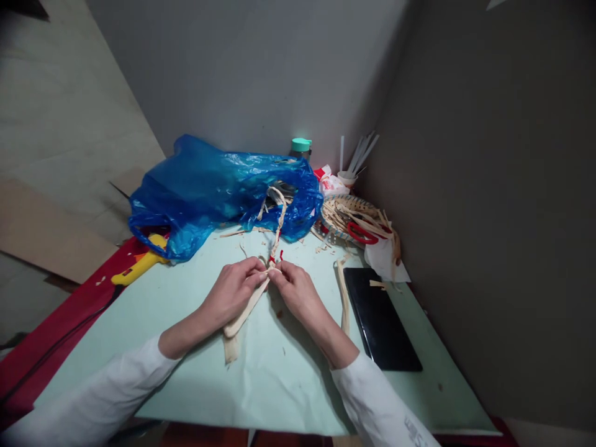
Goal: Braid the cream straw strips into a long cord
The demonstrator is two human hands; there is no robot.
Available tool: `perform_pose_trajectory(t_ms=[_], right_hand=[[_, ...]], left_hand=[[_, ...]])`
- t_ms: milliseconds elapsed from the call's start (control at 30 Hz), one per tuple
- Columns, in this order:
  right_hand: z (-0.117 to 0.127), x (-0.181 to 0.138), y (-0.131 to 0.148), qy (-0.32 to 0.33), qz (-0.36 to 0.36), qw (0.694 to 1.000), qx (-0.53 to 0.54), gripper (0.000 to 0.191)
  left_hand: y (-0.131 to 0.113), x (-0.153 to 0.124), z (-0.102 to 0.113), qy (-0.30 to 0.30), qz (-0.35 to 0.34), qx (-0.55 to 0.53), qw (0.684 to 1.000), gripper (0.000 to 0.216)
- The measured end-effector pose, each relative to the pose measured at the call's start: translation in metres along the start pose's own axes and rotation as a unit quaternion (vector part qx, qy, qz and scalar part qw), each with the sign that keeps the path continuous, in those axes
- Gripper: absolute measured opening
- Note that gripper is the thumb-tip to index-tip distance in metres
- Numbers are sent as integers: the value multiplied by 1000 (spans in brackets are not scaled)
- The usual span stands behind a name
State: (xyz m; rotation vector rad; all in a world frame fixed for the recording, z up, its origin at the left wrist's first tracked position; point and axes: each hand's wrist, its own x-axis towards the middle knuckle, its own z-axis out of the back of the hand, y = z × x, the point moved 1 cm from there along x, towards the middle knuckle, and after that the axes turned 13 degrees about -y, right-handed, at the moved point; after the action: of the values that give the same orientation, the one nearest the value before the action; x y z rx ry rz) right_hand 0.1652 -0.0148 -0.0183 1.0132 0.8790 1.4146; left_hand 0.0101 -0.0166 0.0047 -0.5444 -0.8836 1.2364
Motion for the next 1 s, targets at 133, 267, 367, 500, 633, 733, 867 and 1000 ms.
perform_pose_trajectory(t_ms=[133,267,367,500,633,733,867,1000], right_hand=[[-2,-1,2,3,18,1000,-12,32],[-6,-4,3,-28,2,1000,-7,27],[-7,-6,5,-67,-8,998,6,26],[-7,-6,3,-69,-40,996,41,28],[-7,-6,-3,-20,-81,990,112,33],[-8,-4,-6,-7,-106,982,158,35],[-6,-2,-6,-10,-134,967,216,34],[-5,-3,-2,-2,-156,951,268,36]], left_hand=[[-3,2,2,-20,9,24,999,19],[-6,-5,-5,-64,17,74,995,18],[-7,-13,-11,-96,-64,138,984,20],[-6,-20,-16,-83,-190,239,949,21],[-12,-24,-22,-29,-240,334,911,23],[-18,-29,-26,-8,-236,361,902,29],[-21,-32,-21,-16,-238,294,926,21],[-16,-17,-2,-108,-141,123,976,31]])
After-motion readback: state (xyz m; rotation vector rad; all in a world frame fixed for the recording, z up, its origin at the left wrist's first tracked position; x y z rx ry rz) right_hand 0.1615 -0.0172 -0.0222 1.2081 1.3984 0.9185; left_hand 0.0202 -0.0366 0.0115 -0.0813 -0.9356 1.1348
